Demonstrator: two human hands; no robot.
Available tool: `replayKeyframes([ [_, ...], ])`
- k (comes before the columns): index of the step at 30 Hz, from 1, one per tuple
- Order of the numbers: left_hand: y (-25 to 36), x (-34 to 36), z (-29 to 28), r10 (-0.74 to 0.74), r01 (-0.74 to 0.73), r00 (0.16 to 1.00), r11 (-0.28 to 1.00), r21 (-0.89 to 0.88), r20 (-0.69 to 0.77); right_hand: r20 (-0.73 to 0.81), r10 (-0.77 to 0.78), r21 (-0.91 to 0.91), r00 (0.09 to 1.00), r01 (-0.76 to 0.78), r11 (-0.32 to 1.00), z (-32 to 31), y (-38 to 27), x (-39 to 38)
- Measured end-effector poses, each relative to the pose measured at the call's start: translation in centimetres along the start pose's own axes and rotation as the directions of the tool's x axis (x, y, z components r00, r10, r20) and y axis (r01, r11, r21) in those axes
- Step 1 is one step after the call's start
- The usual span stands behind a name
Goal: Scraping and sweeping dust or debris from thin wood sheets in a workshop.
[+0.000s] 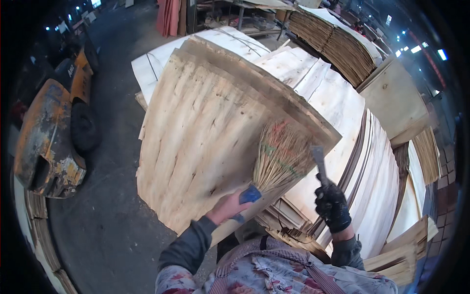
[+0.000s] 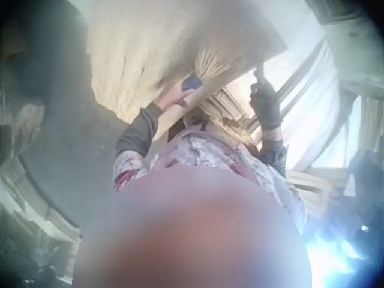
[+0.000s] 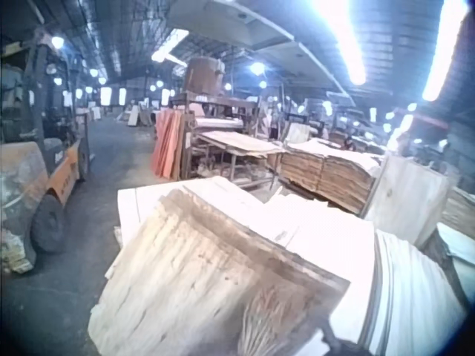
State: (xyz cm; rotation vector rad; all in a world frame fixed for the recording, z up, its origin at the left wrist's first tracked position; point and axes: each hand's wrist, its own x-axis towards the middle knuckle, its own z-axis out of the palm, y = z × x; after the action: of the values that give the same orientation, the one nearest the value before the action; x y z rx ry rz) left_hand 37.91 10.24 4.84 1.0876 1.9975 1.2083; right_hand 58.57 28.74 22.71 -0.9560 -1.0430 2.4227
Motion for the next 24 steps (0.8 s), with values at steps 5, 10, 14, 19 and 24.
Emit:
replayKeyframes([
  [5, -2.3, 1.8, -5.9, -0.338, 0.241, 0.851, 0.931, -0.274, -0.402, -0.056, -0.202, -0.155, 0.978, 0.191, 0.969, -4.5, -1.4, -5.0],
  [10, 6.0, 3.8, -0.3, -0.372, 0.290, 0.861, 0.919, -0.266, -0.346, 0.057, -0.100, -0.130, 0.993, 0.107, 0.986, -7.5, 0.1, -10.6],
  [14, 12.4, -4.0, 9.3, -0.018, 0.004, 0.994, 0.990, 0.138, 0.103, -0.047, -0.239, -0.104, 0.970, 0.234, 0.967, -11.1, 0.2, -12.3],
  [19, 12.6, -11.6, 6.0, -0.135, 0.043, 0.915, 0.970, 0.241, 0.380, -0.175, -0.263, -0.001, 0.949, 0.267, 0.964, -12.1, -0.7, -13.7],
  [24, 7.1, -9.4, 0.9, -0.227, 0.137, 0.733, 0.973, -0.188, -0.641, -0.158, -0.276, 0.164, 0.948, 0.301, 0.939, -14.1, 1.7, -16.1],
])
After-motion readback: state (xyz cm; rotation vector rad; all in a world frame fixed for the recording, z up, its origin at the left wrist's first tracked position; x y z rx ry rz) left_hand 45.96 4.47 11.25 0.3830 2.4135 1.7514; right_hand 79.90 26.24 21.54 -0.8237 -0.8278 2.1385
